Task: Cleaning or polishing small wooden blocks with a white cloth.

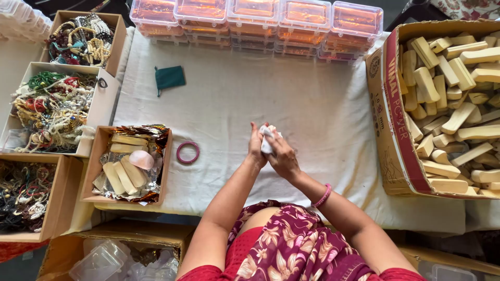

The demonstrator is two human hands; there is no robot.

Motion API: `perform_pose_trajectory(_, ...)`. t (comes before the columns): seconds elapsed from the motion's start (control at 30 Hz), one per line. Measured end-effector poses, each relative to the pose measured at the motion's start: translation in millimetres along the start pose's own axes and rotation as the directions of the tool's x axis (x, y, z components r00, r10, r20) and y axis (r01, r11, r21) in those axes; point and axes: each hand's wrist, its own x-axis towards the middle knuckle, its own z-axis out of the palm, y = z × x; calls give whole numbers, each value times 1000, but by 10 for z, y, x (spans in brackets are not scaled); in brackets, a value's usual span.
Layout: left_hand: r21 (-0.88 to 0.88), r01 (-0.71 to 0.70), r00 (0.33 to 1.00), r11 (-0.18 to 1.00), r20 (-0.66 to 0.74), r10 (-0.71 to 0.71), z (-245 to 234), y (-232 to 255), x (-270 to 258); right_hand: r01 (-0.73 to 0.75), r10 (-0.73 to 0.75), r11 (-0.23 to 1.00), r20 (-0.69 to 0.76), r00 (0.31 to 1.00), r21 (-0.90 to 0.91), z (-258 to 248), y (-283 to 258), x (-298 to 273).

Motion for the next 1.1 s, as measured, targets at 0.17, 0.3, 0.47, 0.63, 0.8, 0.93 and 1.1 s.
perform_pose_trajectory(0.17,93,-24,988,995,156,10,-86,-242,34,161,-156,951,40,987,-263,-65,336,7)
perform_pose_trajectory(0.3,393,-197,972,898,197,127,239,-376,-129,-85,96,994,-175,980,65,9,1092,150)
perform_pose_trajectory(0.47,270,-360,931,893,167,325,166,-319,115,-279,622,252,66,780,926,-75,558,-9)
perform_pose_trajectory(0.63,-55,-85,996,995,3,85,286,-155,15,-259,382,758,-86,920,598,-119,211,-189)
perform_pose_trajectory(0.8,103,-72,964,992,264,42,427,-235,-175,-56,50,992,-59,997,-108,-168,236,116)
perform_pose_trajectory(0.93,41,-75,964,996,260,62,-113,-354,316,-173,160,815,72,984,552,33,201,-76)
perform_pose_trajectory(1.1,84,-58,987,995,157,44,-241,-466,337,41,-47,997,-87,995,-70,130,523,78)
